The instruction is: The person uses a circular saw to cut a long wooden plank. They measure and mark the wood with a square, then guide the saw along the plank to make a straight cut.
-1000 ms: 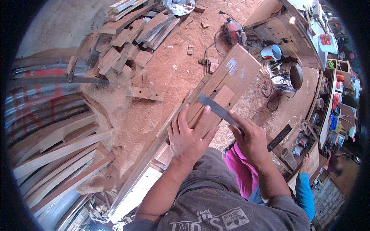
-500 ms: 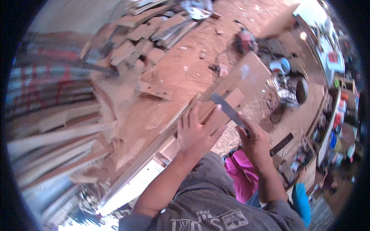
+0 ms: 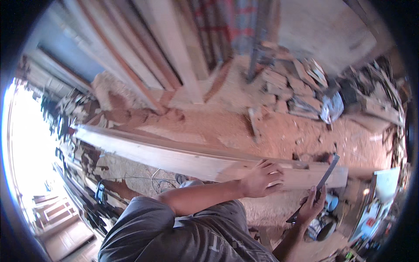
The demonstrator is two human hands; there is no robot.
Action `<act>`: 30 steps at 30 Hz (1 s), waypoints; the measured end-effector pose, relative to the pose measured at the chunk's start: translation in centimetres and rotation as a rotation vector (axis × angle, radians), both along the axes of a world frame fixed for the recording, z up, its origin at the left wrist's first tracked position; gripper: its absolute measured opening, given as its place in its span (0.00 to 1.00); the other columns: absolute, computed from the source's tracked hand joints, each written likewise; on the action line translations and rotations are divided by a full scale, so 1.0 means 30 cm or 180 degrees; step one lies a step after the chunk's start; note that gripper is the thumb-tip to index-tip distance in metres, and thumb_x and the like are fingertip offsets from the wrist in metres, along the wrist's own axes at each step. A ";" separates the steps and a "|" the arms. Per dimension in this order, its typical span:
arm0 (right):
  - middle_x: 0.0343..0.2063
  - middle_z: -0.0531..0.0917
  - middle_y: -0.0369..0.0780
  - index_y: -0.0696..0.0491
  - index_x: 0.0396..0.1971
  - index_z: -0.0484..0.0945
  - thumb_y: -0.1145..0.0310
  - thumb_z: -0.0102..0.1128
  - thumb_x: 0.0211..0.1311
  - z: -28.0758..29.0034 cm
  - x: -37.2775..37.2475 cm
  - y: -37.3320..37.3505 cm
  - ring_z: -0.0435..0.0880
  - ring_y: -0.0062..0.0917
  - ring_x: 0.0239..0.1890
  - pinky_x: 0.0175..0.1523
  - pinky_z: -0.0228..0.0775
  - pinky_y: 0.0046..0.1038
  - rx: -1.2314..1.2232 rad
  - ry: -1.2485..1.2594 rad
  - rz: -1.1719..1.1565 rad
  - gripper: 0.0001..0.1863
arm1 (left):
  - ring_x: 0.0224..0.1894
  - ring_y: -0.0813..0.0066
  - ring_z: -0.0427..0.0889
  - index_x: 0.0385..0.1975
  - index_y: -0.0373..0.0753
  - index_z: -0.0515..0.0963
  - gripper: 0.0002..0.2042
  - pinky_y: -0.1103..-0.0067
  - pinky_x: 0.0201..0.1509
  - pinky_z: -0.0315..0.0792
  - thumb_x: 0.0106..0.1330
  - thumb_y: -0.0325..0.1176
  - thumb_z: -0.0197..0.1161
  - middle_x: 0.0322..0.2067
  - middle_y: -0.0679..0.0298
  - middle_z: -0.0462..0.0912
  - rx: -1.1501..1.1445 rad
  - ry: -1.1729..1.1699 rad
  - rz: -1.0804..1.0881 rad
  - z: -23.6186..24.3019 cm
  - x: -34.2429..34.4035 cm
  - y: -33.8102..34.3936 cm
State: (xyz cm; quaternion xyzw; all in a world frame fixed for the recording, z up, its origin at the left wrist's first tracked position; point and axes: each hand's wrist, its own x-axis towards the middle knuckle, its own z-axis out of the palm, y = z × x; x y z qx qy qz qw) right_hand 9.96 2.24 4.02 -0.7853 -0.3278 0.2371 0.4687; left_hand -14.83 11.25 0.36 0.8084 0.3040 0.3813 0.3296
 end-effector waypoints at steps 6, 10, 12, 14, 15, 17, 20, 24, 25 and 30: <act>0.30 0.79 0.33 0.56 0.66 0.76 0.66 0.62 0.80 0.082 -0.660 0.087 0.71 0.11 0.19 0.21 0.61 0.19 0.0339 0.0373 0.1147 0.21 | 0.46 0.54 0.81 0.38 0.37 0.81 0.08 0.60 0.54 0.74 0.67 0.31 0.72 0.39 0.57 0.83 0.0117 -0.0109 0.1227 0.105 -0.814 -0.204; 0.25 0.76 0.30 0.58 0.64 0.77 0.66 0.61 0.80 0.127 -1.158 0.087 0.70 0.09 0.17 0.19 0.60 0.17 0.0508 0.0479 0.1972 0.20 | 0.41 0.54 0.82 0.29 0.37 0.81 0.08 0.64 0.48 0.73 0.66 0.30 0.74 0.31 0.57 0.82 0.0168 -0.0164 0.2213 0.146 -1.325 -0.435; 0.24 0.76 0.30 0.59 0.64 0.77 0.66 0.62 0.80 0.220 -1.460 0.102 0.70 0.09 0.16 0.20 0.61 0.17 0.0504 0.0471 0.2479 0.20 | 0.39 0.54 0.82 0.27 0.37 0.81 0.09 0.64 0.47 0.73 0.65 0.30 0.74 0.29 0.57 0.82 0.0213 -0.0055 0.2710 0.149 -1.586 -0.573; 0.24 0.76 0.31 0.59 0.65 0.78 0.66 0.62 0.80 0.292 -1.715 0.109 0.70 0.09 0.16 0.20 0.62 0.17 0.0393 0.0356 0.2938 0.20 | 0.37 0.54 0.83 0.26 0.36 0.81 0.09 0.64 0.46 0.73 0.64 0.30 0.75 0.28 0.57 0.82 0.0287 0.0083 0.3177 0.148 -1.816 -0.724; 0.24 0.77 0.31 0.59 0.66 0.78 0.66 0.63 0.79 0.312 -1.823 0.124 0.70 0.09 0.16 0.21 0.62 0.17 0.0470 0.0347 0.3226 0.21 | 0.37 0.55 0.83 0.26 0.37 0.81 0.10 0.64 0.46 0.73 0.64 0.30 0.75 0.28 0.57 0.83 0.0321 0.0080 0.3436 0.165 -1.914 -0.791; 0.24 0.78 0.32 0.59 0.66 0.78 0.64 0.64 0.79 0.345 -2.027 0.157 0.70 0.09 0.16 0.21 0.63 0.17 0.0648 0.0354 0.3736 0.23 | 0.36 0.56 0.83 0.25 0.37 0.80 0.10 0.65 0.46 0.73 0.63 0.30 0.76 0.28 0.57 0.84 0.0408 0.0099 0.3891 0.214 -2.101 -0.913; 0.24 0.78 0.32 0.59 0.68 0.78 0.62 0.69 0.75 0.395 -2.352 0.184 0.70 0.10 0.18 0.23 0.64 0.18 0.0675 0.0166 0.4276 0.27 | 0.36 0.58 0.84 0.25 0.37 0.80 0.11 0.66 0.47 0.73 0.63 0.31 0.77 0.30 0.57 0.86 0.0620 0.0207 0.4633 0.233 -2.371 -1.096; 0.32 0.89 0.45 0.56 0.64 0.82 0.59 0.72 0.72 0.422 -2.753 0.245 0.84 0.23 0.29 0.38 0.76 0.30 0.1052 -0.0589 0.4874 0.26 | 0.40 0.59 0.83 0.28 0.37 0.82 0.10 0.67 0.50 0.74 0.63 0.32 0.78 0.32 0.58 0.86 0.0554 0.0337 0.5359 0.246 -2.679 -1.222; 0.34 0.90 0.47 0.56 0.63 0.82 0.59 0.72 0.72 0.423 -2.852 0.257 0.86 0.25 0.32 0.41 0.78 0.31 0.1162 -0.0766 0.4993 0.25 | 0.40 0.59 0.83 0.29 0.37 0.82 0.10 0.67 0.50 0.74 0.63 0.32 0.78 0.33 0.58 0.86 0.0557 0.0415 0.5433 0.249 -2.752 -1.240; 0.39 0.90 0.51 0.49 0.63 0.84 0.61 0.73 0.70 0.383 -3.373 0.369 0.90 0.35 0.39 0.47 0.79 0.35 0.1887 -0.0978 0.5286 0.24 | 0.45 0.56 0.83 0.31 0.37 0.83 0.11 0.65 0.54 0.74 0.62 0.35 0.80 0.37 0.57 0.86 0.0642 0.0945 0.5657 0.237 -3.225 -1.292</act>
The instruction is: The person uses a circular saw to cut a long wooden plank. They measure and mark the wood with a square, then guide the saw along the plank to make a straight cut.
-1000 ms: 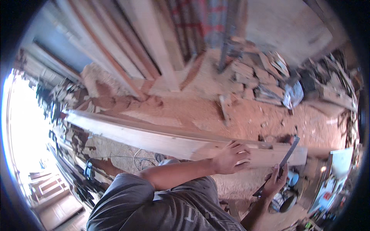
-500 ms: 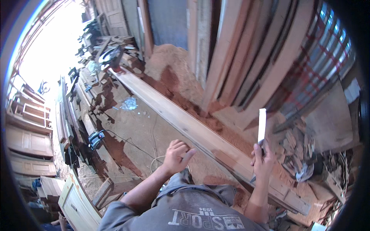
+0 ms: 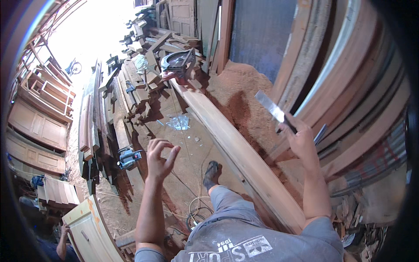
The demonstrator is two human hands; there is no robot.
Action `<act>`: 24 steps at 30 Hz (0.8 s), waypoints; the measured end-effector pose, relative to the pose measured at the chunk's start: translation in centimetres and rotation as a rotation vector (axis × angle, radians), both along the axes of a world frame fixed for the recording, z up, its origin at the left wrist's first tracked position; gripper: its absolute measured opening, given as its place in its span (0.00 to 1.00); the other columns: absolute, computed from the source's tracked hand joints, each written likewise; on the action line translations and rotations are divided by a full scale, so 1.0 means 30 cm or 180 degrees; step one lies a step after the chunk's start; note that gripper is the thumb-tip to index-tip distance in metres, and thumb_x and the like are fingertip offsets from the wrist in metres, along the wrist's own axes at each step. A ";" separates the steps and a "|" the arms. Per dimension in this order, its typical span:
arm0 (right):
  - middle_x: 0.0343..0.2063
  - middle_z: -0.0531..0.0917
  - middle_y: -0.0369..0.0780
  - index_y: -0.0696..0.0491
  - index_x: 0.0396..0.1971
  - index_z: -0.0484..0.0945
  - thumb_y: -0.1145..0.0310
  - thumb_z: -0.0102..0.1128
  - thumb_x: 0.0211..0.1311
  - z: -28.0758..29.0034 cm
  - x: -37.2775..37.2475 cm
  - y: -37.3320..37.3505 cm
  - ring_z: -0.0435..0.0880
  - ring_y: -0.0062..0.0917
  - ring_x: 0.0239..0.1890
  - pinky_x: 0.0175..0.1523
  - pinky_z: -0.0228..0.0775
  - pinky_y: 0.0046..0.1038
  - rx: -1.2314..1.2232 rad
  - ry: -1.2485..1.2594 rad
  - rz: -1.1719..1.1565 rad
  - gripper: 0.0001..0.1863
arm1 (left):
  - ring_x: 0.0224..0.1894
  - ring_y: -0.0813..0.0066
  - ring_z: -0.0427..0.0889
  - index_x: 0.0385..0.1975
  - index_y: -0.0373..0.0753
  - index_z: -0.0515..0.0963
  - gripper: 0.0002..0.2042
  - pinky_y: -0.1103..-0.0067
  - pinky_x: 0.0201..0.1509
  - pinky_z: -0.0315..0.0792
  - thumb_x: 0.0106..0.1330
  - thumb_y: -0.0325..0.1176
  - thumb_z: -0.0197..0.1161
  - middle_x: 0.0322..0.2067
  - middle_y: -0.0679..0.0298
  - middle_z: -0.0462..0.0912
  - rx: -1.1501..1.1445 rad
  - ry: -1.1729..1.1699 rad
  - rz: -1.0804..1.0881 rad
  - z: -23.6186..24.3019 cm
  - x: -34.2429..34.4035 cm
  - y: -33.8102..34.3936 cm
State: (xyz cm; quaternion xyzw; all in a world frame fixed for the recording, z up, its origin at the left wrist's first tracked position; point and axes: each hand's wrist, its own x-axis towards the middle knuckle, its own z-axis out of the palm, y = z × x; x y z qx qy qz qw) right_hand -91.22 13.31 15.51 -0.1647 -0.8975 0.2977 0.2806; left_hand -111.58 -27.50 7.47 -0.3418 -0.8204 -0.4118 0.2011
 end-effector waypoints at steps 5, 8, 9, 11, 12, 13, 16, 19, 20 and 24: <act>0.40 0.88 0.49 0.46 0.63 0.84 0.63 0.70 0.71 -0.056 -0.514 0.137 0.88 0.44 0.40 0.46 0.79 0.40 0.0546 -0.0080 -0.0145 0.21 | 0.49 0.55 0.82 0.35 0.36 0.84 0.14 0.63 0.56 0.75 0.62 0.38 0.81 0.41 0.57 0.85 -0.0353 -0.0201 -0.0017 0.031 -0.538 0.081; 0.36 0.86 0.45 0.46 0.62 0.84 0.62 0.69 0.71 -0.182 -0.881 0.204 0.85 0.47 0.36 0.42 0.77 0.44 0.0890 0.0336 0.0152 0.21 | 0.53 0.55 0.82 0.39 0.37 0.84 0.17 0.63 0.59 0.76 0.60 0.40 0.82 0.46 0.57 0.84 -0.0395 -0.0272 -0.0084 -0.012 -0.886 0.148; 0.34 0.85 0.44 0.46 0.62 0.84 0.62 0.69 0.71 -0.197 -1.014 0.211 0.84 0.46 0.36 0.42 0.76 0.44 0.0895 0.0152 0.0200 0.21 | 0.54 0.54 0.82 0.41 0.37 0.84 0.18 0.62 0.60 0.76 0.60 0.41 0.82 0.48 0.57 0.83 -0.0379 -0.0359 -0.0093 0.017 -0.993 0.173; 0.31 0.84 0.43 0.45 0.62 0.84 0.61 0.68 0.72 -0.230 -1.199 0.232 0.83 0.44 0.35 0.43 0.74 0.44 0.0978 -0.0338 0.0323 0.20 | 0.57 0.53 0.82 0.43 0.38 0.84 0.20 0.62 0.62 0.75 0.59 0.42 0.83 0.51 0.56 0.83 -0.0258 -0.0658 -0.0119 0.042 -1.134 0.267; 0.31 0.83 0.42 0.44 0.62 0.85 0.60 0.68 0.71 -0.249 -1.306 0.260 0.83 0.42 0.35 0.43 0.72 0.43 0.1123 -0.0215 0.0414 0.20 | 0.58 0.53 0.82 0.43 0.38 0.84 0.21 0.61 0.63 0.75 0.58 0.44 0.83 0.52 0.56 0.83 -0.0359 -0.0439 -0.0219 0.048 -1.236 0.315; 0.30 0.83 0.42 0.44 0.61 0.85 0.60 0.68 0.71 -0.280 -1.399 0.278 0.82 0.40 0.34 0.43 0.70 0.42 0.1253 -0.0103 0.0509 0.20 | 0.59 0.52 0.81 0.43 0.38 0.84 0.22 0.61 0.64 0.74 0.57 0.46 0.84 0.52 0.56 0.82 -0.0468 -0.0233 -0.0324 0.050 -1.328 0.353; 0.31 0.83 0.40 0.42 0.62 0.86 0.60 0.68 0.71 -0.343 -1.600 0.308 0.81 0.36 0.36 0.45 0.67 0.39 0.1337 -0.0113 0.0534 0.20 | 0.60 0.52 0.81 0.43 0.38 0.85 0.26 0.60 0.66 0.73 0.53 0.50 0.85 0.53 0.56 0.83 -0.0949 0.0101 -0.0703 0.063 -1.517 0.447; 0.33 0.84 0.38 0.40 0.62 0.86 0.59 0.67 0.71 -0.377 -1.740 0.340 0.81 0.33 0.38 0.46 0.65 0.36 0.1400 -0.0193 0.0487 0.21 | 0.54 0.55 0.82 0.39 0.39 0.84 0.31 0.61 0.64 0.72 0.45 0.57 0.86 0.45 0.59 0.84 -0.1276 0.0058 -0.1076 0.047 -1.655 0.516; 0.33 0.84 0.37 0.40 0.62 0.86 0.59 0.67 0.71 -0.386 -1.778 0.351 0.81 0.32 0.38 0.46 0.64 0.36 0.1443 -0.0205 0.0474 0.21 | 0.53 0.55 0.82 0.38 0.39 0.84 0.32 0.63 0.63 0.71 0.44 0.58 0.87 0.43 0.60 0.84 -0.1463 -0.0078 -0.1207 0.054 -1.697 0.526; 0.34 0.85 0.36 0.40 0.62 0.86 0.59 0.67 0.71 -0.391 -1.831 0.314 0.82 0.31 0.39 0.46 0.63 0.36 0.1472 -0.0220 0.0572 0.21 | 0.43 0.57 0.80 0.32 0.38 0.82 0.32 0.65 0.53 0.71 0.40 0.58 0.88 0.34 0.62 0.82 -0.1665 -0.0320 -0.1522 0.016 -1.754 0.533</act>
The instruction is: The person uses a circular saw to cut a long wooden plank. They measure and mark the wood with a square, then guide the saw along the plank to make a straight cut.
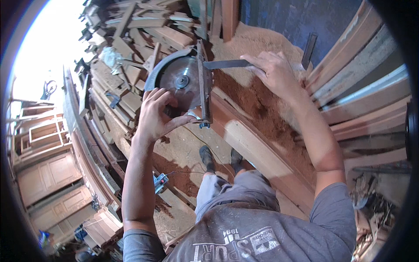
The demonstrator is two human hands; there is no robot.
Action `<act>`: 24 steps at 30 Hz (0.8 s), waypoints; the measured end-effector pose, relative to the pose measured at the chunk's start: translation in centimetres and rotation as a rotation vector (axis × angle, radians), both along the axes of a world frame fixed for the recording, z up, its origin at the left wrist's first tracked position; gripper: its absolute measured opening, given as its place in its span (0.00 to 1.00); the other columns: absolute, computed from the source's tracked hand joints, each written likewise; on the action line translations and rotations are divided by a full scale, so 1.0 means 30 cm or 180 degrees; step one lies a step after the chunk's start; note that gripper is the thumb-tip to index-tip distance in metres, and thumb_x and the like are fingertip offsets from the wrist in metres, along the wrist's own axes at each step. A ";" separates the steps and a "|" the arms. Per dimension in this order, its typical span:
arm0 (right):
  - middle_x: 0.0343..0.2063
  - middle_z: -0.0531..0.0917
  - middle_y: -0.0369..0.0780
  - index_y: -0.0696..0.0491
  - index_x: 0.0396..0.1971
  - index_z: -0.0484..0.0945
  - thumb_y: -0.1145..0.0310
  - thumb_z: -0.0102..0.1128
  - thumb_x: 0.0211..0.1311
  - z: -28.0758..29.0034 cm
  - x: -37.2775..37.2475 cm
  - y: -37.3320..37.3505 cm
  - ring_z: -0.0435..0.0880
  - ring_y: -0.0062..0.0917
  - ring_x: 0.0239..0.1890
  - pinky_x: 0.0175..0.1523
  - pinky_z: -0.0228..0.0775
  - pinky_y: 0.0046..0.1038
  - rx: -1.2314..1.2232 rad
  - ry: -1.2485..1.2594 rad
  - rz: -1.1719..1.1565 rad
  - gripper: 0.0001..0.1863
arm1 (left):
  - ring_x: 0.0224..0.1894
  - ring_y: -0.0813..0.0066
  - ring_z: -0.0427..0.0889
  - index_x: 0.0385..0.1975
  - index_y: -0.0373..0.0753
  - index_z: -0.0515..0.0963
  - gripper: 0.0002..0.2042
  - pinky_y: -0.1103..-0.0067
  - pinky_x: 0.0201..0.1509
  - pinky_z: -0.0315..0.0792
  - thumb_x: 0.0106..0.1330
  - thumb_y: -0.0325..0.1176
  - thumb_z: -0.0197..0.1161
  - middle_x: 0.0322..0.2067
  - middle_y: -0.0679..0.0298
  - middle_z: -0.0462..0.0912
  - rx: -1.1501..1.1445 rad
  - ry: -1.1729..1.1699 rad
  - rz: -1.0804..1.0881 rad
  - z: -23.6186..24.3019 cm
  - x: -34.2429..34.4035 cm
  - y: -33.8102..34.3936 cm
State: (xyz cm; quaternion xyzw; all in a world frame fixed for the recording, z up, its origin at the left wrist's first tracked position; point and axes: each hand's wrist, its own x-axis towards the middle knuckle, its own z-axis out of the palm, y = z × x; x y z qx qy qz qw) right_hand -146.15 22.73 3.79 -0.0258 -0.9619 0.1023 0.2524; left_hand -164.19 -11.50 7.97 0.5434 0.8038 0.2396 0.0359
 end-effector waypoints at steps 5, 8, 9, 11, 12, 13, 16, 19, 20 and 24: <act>0.34 0.86 0.35 0.41 0.61 0.86 0.58 0.68 0.71 0.003 -0.010 0.017 0.83 0.31 0.39 0.46 0.63 0.35 0.0176 -0.0168 -0.0022 0.20 | 0.31 0.61 0.77 0.21 0.38 0.77 0.30 0.69 0.41 0.69 0.39 0.56 0.89 0.22 0.63 0.76 0.0033 -0.0304 -0.0152 -0.033 -0.022 0.054; 0.38 0.88 0.35 0.43 0.60 0.86 0.60 0.69 0.70 0.008 -0.005 0.026 0.84 0.31 0.41 0.48 0.64 0.35 0.0126 -0.0302 0.0081 0.20 | 0.28 0.63 0.76 0.15 0.39 0.73 0.32 0.70 0.39 0.68 0.36 0.57 0.89 0.20 0.64 0.73 0.0059 -0.0243 -0.0113 -0.024 -0.009 0.065; 0.38 0.89 0.35 0.43 0.60 0.86 0.60 0.70 0.70 0.010 -0.006 0.026 0.84 0.31 0.41 0.49 0.65 0.35 0.0107 -0.0316 0.0108 0.20 | 0.28 0.63 0.76 0.15 0.40 0.73 0.32 0.70 0.38 0.68 0.36 0.58 0.89 0.20 0.64 0.73 0.0071 -0.0207 -0.0101 -0.024 -0.010 0.068; 0.38 0.89 0.35 0.43 0.60 0.86 0.63 0.73 0.67 0.000 -0.004 0.018 0.85 0.30 0.40 0.49 0.65 0.34 0.0066 -0.0389 0.0101 0.21 | 0.26 0.66 0.74 0.13 0.41 0.71 0.33 0.72 0.38 0.66 0.35 0.61 0.88 0.18 0.67 0.71 0.0072 -0.0224 -0.0129 -0.024 -0.009 0.074; 0.37 0.89 0.35 0.43 0.60 0.86 0.63 0.73 0.66 -0.005 -0.006 0.016 0.85 0.30 0.40 0.48 0.65 0.34 0.0056 -0.0383 0.0084 0.22 | 0.25 0.68 0.72 0.13 0.42 0.70 0.34 0.73 0.38 0.65 0.36 0.62 0.88 0.16 0.68 0.70 0.0070 -0.0231 -0.0140 -0.022 -0.013 0.076; 0.37 0.89 0.35 0.43 0.60 0.86 0.63 0.74 0.65 -0.009 -0.007 0.014 0.84 0.30 0.39 0.48 0.65 0.33 0.0047 -0.0377 0.0070 0.22 | 0.24 0.70 0.71 0.12 0.43 0.69 0.35 0.74 0.39 0.65 0.38 0.64 0.87 0.15 0.70 0.69 0.0068 -0.0238 -0.0150 -0.024 -0.014 0.075; 0.36 0.89 0.35 0.44 0.60 0.87 0.65 0.75 0.65 -0.001 -0.006 0.014 0.84 0.29 0.37 0.48 0.66 0.33 0.0128 -0.0486 0.0093 0.23 | 0.26 0.66 0.73 0.13 0.41 0.71 0.34 0.71 0.36 0.64 0.34 0.62 0.88 0.17 0.67 0.70 0.0022 -0.0128 -0.0147 -0.038 -0.017 0.070; 0.29 0.81 0.34 0.36 0.63 0.85 0.59 0.69 0.69 -0.021 -0.005 0.023 0.82 0.30 0.33 0.42 0.66 0.39 0.0205 -0.0288 0.0153 0.22 | 0.25 0.67 0.72 0.13 0.42 0.70 0.35 0.72 0.36 0.64 0.35 0.63 0.88 0.17 0.67 0.71 -0.0056 -0.0062 -0.0112 -0.042 -0.014 0.074; 0.29 0.81 0.34 0.37 0.62 0.85 0.59 0.69 0.69 -0.023 -0.006 0.026 0.82 0.30 0.33 0.42 0.66 0.39 0.0188 -0.0268 0.0181 0.22 | 0.25 0.69 0.72 0.13 0.43 0.69 0.35 0.72 0.36 0.64 0.35 0.64 0.87 0.17 0.69 0.70 -0.0002 -0.0046 -0.0124 -0.045 -0.014 0.077; 0.29 0.82 0.33 0.37 0.63 0.85 0.59 0.69 0.69 -0.029 -0.003 0.029 0.82 0.30 0.33 0.43 0.66 0.39 0.0199 -0.0237 0.0217 0.22 | 0.24 0.72 0.72 0.17 0.44 0.73 0.34 0.74 0.37 0.65 0.38 0.67 0.86 0.17 0.72 0.70 0.0200 -0.0071 -0.0259 -0.059 -0.025 0.070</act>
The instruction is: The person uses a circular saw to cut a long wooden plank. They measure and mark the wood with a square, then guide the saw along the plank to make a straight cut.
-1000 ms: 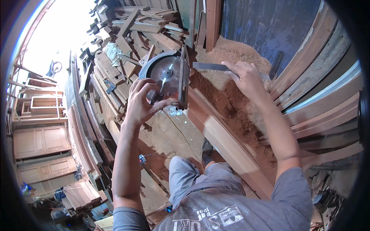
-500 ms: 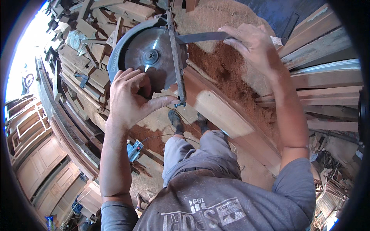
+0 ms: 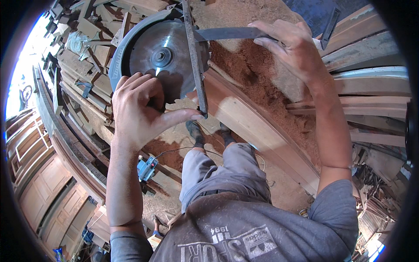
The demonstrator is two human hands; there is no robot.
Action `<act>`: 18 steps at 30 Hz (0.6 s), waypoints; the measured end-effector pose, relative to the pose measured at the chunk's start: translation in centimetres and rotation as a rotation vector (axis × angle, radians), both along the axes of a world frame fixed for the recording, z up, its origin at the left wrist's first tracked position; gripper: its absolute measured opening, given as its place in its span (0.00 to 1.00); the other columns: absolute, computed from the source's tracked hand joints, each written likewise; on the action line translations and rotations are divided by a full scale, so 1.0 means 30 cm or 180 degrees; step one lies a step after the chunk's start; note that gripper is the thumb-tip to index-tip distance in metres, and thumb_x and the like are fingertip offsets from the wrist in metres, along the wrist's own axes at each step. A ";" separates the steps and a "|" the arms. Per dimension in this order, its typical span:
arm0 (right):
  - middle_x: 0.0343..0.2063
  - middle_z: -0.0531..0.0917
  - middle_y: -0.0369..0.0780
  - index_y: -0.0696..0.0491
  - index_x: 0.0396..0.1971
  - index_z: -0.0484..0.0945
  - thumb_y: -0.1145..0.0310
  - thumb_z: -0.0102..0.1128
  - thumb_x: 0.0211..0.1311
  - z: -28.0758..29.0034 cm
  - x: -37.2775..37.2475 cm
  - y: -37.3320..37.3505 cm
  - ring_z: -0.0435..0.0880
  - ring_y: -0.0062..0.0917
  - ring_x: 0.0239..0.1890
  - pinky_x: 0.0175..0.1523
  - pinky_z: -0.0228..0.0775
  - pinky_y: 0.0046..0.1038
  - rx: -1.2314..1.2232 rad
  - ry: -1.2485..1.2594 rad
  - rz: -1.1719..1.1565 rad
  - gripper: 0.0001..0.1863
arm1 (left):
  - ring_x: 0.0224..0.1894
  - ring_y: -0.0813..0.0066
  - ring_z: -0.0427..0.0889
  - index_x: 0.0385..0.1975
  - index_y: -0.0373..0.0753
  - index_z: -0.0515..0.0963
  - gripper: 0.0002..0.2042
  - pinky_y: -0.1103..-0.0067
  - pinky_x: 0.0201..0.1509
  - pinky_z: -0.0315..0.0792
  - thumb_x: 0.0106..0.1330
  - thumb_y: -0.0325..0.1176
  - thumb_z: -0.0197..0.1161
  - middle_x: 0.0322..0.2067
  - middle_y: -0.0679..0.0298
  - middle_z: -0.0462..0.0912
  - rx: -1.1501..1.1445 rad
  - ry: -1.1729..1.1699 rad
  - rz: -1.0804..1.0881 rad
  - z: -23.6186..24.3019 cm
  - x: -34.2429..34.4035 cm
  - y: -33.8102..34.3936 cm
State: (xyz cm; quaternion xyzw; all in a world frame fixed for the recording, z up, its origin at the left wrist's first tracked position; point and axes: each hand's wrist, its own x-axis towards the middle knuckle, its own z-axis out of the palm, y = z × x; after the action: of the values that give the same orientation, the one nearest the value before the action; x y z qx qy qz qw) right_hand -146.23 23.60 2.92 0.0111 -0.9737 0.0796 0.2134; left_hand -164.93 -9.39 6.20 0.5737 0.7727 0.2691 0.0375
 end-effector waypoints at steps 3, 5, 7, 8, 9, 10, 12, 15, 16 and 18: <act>0.31 0.84 0.33 0.37 0.63 0.85 0.59 0.69 0.70 -0.002 0.007 -0.006 0.83 0.30 0.34 0.44 0.67 0.39 0.0072 -0.0052 -0.0073 0.22 | 0.25 0.71 0.73 0.33 0.43 0.84 0.31 0.73 0.35 0.66 0.44 0.63 0.85 0.19 0.72 0.70 0.0387 -0.0356 -0.0209 -0.001 0.012 -0.003; 0.32 0.85 0.33 0.36 0.63 0.85 0.59 0.69 0.70 -0.007 0.006 -0.008 0.84 0.30 0.35 0.44 0.67 0.39 0.0038 -0.0014 -0.0063 0.22 | 0.25 0.71 0.72 0.46 0.40 0.87 0.34 0.71 0.34 0.65 0.46 0.60 0.85 0.21 0.71 0.71 0.0420 -0.0319 -0.0546 0.003 0.008 -0.007; 0.33 0.86 0.33 0.36 0.63 0.84 0.59 0.69 0.70 -0.014 0.004 -0.003 0.85 0.30 0.37 0.45 0.67 0.39 -0.0077 0.0105 -0.0004 0.22 | 0.26 0.71 0.71 0.58 0.36 0.86 0.40 0.70 0.34 0.64 0.45 0.56 0.85 0.23 0.70 0.72 0.0141 0.0080 -0.1089 0.017 -0.025 -0.011; 0.34 0.86 0.33 0.37 0.62 0.85 0.59 0.69 0.70 -0.012 0.008 -0.005 0.85 0.30 0.37 0.45 0.67 0.39 -0.0103 0.0088 -0.0008 0.22 | 0.25 0.71 0.70 0.61 0.39 0.86 0.38 0.70 0.33 0.63 0.49 0.53 0.83 0.22 0.70 0.70 0.0069 0.0173 -0.1159 0.019 -0.022 -0.010; 0.34 0.86 0.33 0.37 0.62 0.85 0.59 0.69 0.70 -0.008 0.007 -0.005 0.85 0.30 0.37 0.45 0.68 0.39 -0.0127 0.0078 0.0006 0.21 | 0.25 0.71 0.70 0.61 0.39 0.86 0.37 0.70 0.33 0.63 0.51 0.52 0.83 0.22 0.71 0.70 0.0101 0.0124 -0.1132 0.013 -0.021 -0.014; 0.34 0.86 0.33 0.37 0.62 0.85 0.59 0.69 0.70 -0.005 0.006 -0.006 0.86 0.30 0.38 0.46 0.68 0.39 -0.0151 0.0068 0.0020 0.21 | 0.25 0.71 0.70 0.61 0.40 0.86 0.36 0.70 0.33 0.63 0.52 0.51 0.82 0.22 0.71 0.70 0.0134 0.0076 -0.1105 0.002 -0.021 -0.018; 0.34 0.86 0.33 0.37 0.62 0.85 0.59 0.70 0.69 -0.010 0.010 -0.004 0.86 0.30 0.38 0.46 0.68 0.39 -0.0146 0.0063 0.0029 0.21 | 0.25 0.71 0.70 0.61 0.41 0.86 0.34 0.70 0.32 0.62 0.53 0.50 0.82 0.22 0.71 0.69 0.0153 0.0024 -0.1049 0.000 -0.018 -0.020; 0.34 0.86 0.33 0.38 0.61 0.85 0.59 0.71 0.69 -0.008 0.013 -0.011 0.86 0.31 0.38 0.47 0.68 0.39 -0.0152 0.0131 0.0022 0.21 | 0.25 0.72 0.68 0.63 0.48 0.86 0.32 0.71 0.32 0.63 0.56 0.49 0.80 0.21 0.72 0.65 0.0100 0.0073 -0.1061 0.008 -0.014 -0.015; 0.34 0.86 0.33 0.38 0.61 0.85 0.59 0.71 0.69 -0.005 0.013 -0.014 0.86 0.31 0.38 0.47 0.68 0.39 -0.0159 0.0168 0.0023 0.21 | 0.24 0.72 0.68 0.64 0.53 0.85 0.31 0.72 0.32 0.64 0.57 0.49 0.79 0.21 0.73 0.64 0.0076 0.0132 -0.1130 0.005 -0.019 -0.016; 0.34 0.86 0.33 0.38 0.61 0.85 0.59 0.71 0.69 -0.001 0.013 -0.016 0.85 0.31 0.38 0.48 0.68 0.39 -0.0133 0.0154 0.0015 0.21 | 0.24 0.73 0.67 0.66 0.58 0.84 0.31 0.72 0.31 0.65 0.59 0.48 0.78 0.20 0.73 0.62 0.0058 0.0178 -0.1189 0.000 -0.022 -0.019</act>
State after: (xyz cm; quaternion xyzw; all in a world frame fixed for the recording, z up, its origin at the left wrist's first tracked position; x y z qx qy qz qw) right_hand -145.83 23.14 2.89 0.0107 -0.9663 0.1002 0.2369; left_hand -165.58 -9.95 6.21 0.7147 0.6510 0.2485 0.0602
